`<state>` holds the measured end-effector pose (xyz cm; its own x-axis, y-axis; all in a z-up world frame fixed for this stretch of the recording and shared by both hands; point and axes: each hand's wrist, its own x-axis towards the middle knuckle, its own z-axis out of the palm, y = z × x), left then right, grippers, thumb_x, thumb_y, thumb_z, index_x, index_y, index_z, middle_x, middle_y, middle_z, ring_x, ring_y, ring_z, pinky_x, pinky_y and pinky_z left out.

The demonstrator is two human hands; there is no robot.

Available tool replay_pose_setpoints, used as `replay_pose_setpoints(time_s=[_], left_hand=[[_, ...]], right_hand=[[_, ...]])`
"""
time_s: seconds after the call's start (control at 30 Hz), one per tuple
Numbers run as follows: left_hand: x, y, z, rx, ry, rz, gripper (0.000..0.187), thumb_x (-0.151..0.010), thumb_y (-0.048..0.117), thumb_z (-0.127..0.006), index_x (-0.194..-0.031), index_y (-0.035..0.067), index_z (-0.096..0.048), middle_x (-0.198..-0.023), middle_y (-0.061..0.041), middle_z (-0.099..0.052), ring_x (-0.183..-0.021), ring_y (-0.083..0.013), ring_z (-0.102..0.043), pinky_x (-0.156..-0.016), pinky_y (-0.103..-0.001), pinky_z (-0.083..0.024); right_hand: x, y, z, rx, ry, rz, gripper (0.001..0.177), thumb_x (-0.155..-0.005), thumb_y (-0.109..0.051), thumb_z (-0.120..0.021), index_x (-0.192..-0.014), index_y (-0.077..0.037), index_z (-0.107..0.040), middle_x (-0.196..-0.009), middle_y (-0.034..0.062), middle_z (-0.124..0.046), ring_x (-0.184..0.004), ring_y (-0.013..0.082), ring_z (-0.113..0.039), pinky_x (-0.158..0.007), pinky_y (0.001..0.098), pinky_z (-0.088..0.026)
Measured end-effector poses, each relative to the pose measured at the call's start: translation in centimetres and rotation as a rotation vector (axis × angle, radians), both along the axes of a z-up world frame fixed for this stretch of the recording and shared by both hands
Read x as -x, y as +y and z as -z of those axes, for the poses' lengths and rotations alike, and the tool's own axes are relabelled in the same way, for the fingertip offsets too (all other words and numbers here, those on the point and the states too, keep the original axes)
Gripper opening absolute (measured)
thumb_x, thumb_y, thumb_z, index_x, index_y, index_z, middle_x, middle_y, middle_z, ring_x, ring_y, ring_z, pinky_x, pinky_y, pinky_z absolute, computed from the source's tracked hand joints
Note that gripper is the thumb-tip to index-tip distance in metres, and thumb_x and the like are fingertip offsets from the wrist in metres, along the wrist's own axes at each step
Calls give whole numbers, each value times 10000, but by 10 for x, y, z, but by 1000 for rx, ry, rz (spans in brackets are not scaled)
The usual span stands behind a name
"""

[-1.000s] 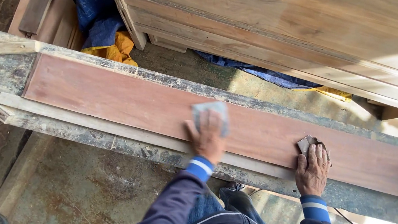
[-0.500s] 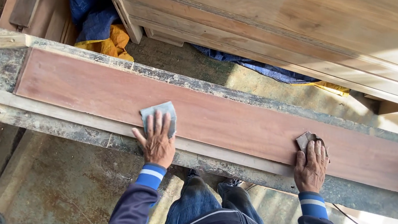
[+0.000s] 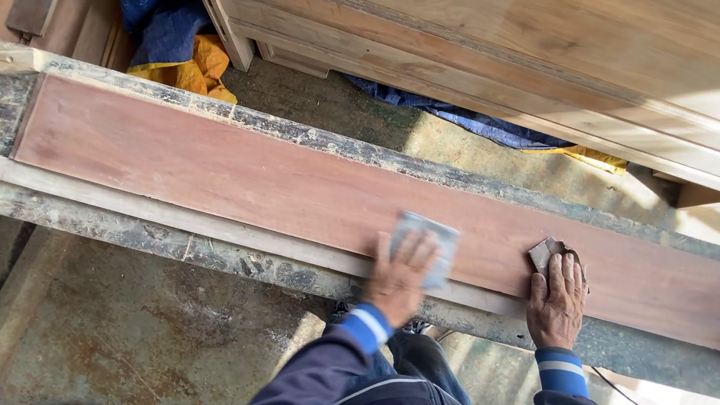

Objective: Sand a wooden board manually using sheets of sandpaper.

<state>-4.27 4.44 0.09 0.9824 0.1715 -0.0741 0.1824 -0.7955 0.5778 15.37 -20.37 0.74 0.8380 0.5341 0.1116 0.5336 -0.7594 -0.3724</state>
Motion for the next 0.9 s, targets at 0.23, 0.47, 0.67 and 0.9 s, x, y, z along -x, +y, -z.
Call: replay_pose_setpoints(time_s=[0.23, 0.47, 0.67, 0.9], left_hand=[[45, 69, -22, -243, 14, -540, 855, -799, 161, -760, -1548, 174, -348, -1653, -167, -234, -1514, -374, -212, -1163, -775, -45], [-66, -108, -26, 11, 62, 156, 760, -874, 186, -430, -1595, 191, -190, -1700, -70, -75, -1575, -294, -59, -1255, -608, -30], [1, -11, 3, -338, -156, -252, 688, -927, 12, -567, -1572, 182, -400, -1686, -105, -295, -1569, -277, -228, -1251, -640, -131], [84, 95, -18, -524, 178, -757, 680, -898, 258, -720, -1494, 111, -427, -1598, -203, -270, -1471, -379, -217, -1120, -746, -79]], right_hand=[[4, 1, -8, 15, 9, 9, 540, -1064, -326, -508, -1527, -49, -505, -1646, 192, -403, -1551, 385, -307, -1270, 522, -198], [0, -4, -13, 28, 36, -10, 548, -1056, -328, -499, -1532, -56, -504, -1641, 181, -406, -1554, 372, -298, -1271, 498, -195], [-20, -45, -10, 67, 20, 56, 535, -1081, -334, -464, -1537, -57, -509, -1647, 197, -403, -1558, 378, -311, -1277, 504, -193], [-26, -77, 2, 31, 33, 119, 541, -1082, -338, -471, -1541, -53, -501, -1654, 206, -397, -1554, 381, -318, -1267, 536, -179]])
